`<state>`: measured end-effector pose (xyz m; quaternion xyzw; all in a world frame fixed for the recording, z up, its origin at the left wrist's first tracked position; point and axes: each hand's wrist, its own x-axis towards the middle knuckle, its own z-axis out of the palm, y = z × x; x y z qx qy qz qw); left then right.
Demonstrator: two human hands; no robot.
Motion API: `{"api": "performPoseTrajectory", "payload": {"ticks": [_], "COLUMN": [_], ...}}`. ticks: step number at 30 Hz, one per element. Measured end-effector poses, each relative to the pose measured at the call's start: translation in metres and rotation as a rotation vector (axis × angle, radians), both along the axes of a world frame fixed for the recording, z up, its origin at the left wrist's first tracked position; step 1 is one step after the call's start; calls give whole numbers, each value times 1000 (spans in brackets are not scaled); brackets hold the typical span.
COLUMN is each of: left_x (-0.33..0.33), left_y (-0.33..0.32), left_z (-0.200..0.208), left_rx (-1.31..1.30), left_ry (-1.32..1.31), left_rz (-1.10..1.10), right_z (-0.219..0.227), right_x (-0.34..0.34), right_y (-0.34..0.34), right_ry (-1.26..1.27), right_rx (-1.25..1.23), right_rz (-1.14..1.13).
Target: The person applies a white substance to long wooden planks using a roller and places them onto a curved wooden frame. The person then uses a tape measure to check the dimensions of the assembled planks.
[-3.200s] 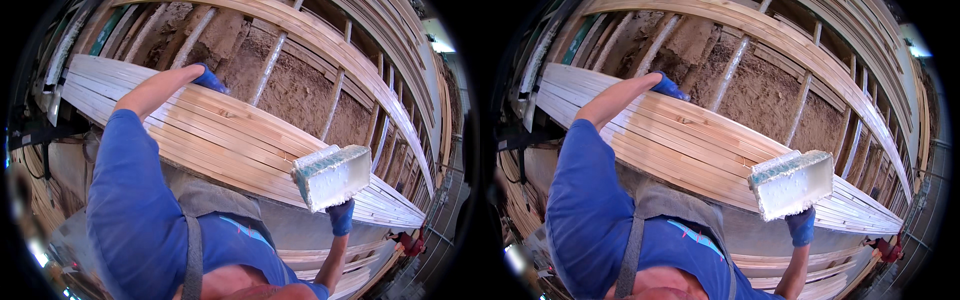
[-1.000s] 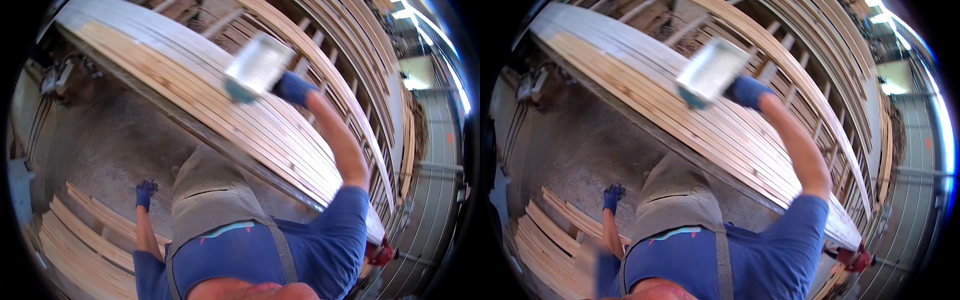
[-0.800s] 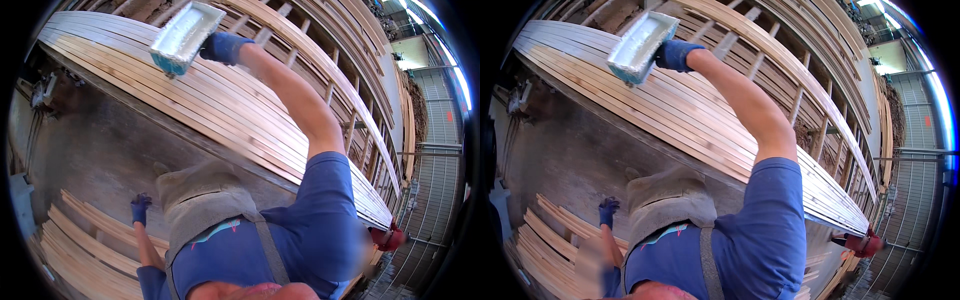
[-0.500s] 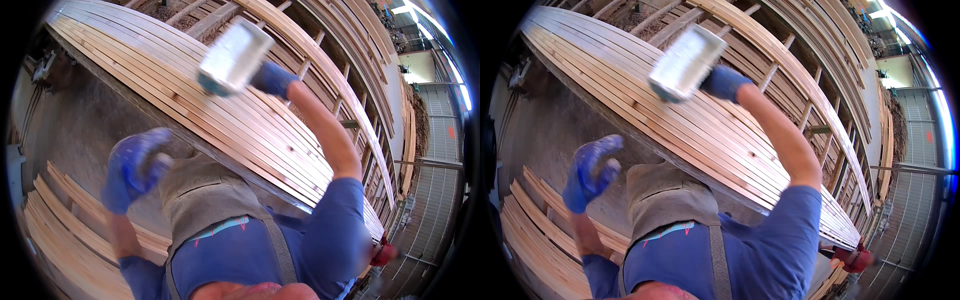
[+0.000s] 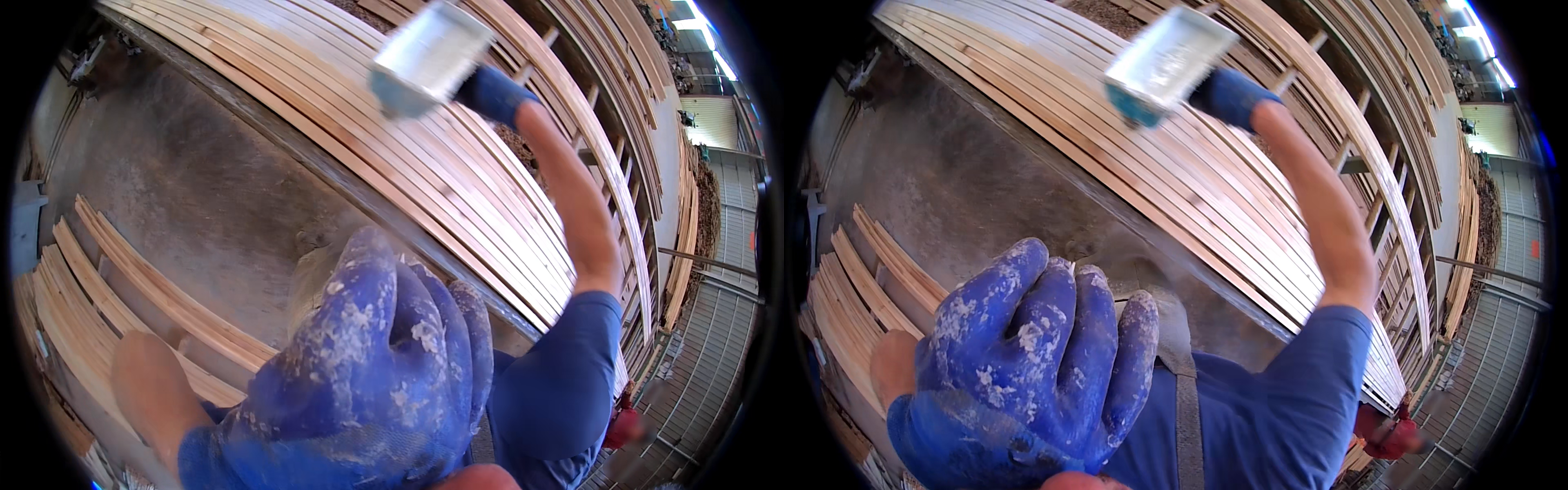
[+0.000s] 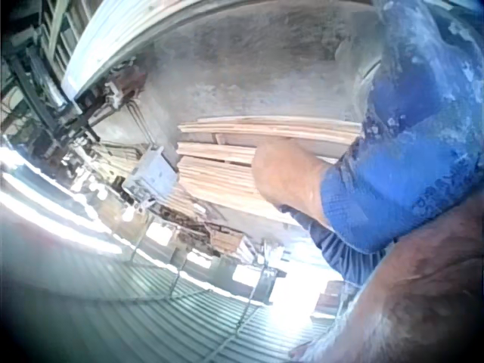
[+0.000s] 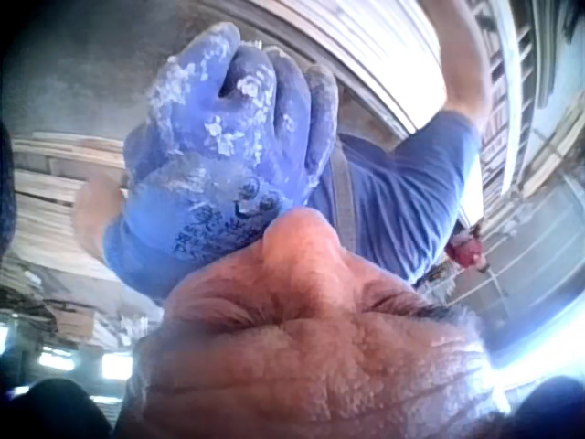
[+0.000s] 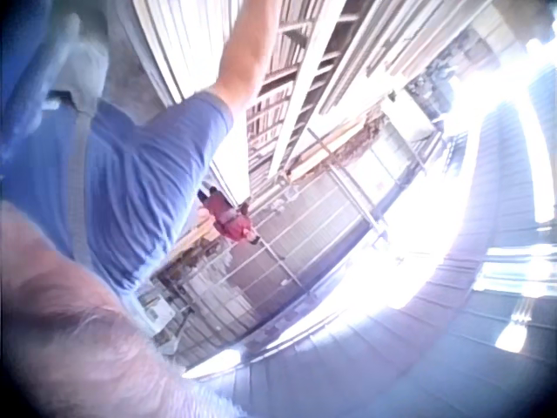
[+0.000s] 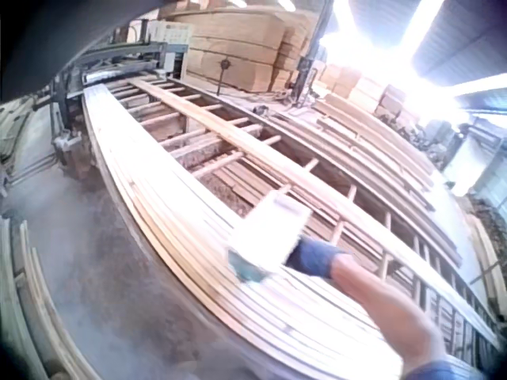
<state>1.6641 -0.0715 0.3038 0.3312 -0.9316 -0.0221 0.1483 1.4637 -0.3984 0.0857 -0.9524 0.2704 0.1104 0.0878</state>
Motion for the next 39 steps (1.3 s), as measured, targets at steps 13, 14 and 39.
{"api": "performPoseTrajectory", "payload": {"ticks": [13, 14, 39], "left_x": [-346, -370, -848], "left_y": [86, 102, 559], "left_z": [-10, -15, -499], "left_rx": [93, 117, 1402], "left_ry": [-67, -73, 1019], "left_rz": [2, 21, 1431], "right_z": [-4, -1, 5], "right_x": [-393, -438, -991], "right_y": [141, 165, 356], "right_ry": [-253, -219, -122], "right_rx": [122, 202, 76], "right_rz": [-15, -77, -120]}}
